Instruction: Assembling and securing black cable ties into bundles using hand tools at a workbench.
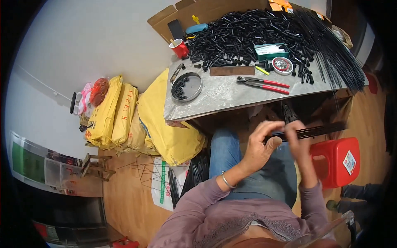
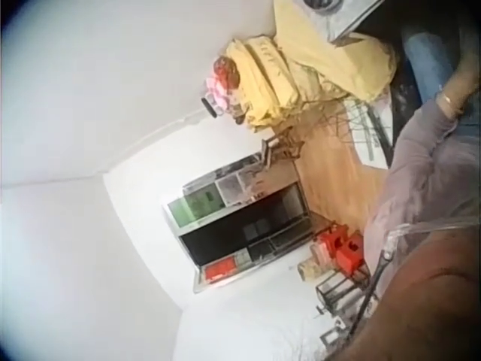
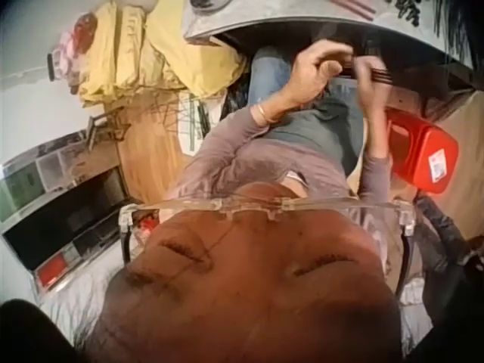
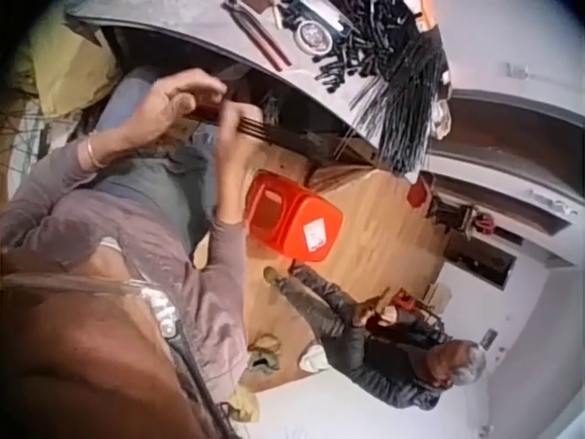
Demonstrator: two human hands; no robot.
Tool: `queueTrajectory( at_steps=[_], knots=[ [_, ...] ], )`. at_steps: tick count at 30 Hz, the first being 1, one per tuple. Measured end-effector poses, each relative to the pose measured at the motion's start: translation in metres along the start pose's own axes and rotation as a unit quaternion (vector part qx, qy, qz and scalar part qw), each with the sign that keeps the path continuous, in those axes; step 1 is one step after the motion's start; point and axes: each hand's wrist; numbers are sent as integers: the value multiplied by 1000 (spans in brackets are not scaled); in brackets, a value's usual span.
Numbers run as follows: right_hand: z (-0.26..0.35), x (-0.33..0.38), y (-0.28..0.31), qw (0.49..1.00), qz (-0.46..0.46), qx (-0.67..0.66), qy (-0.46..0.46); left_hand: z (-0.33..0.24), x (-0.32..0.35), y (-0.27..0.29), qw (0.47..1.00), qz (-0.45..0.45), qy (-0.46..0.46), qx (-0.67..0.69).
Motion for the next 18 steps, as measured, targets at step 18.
queueTrajectory(
  at_steps=[18],
  knots=[
    [14,13,-95,952,165,-197,-165,-2,-8,81,990,-28,50,-130]
  ],
)
Point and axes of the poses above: each hand's wrist, its own x-axis away from the middle knuckle, its own y-axis out of the back of the hand, z = x × y, and after that the axes turned 4 degrees about -z, right-handed
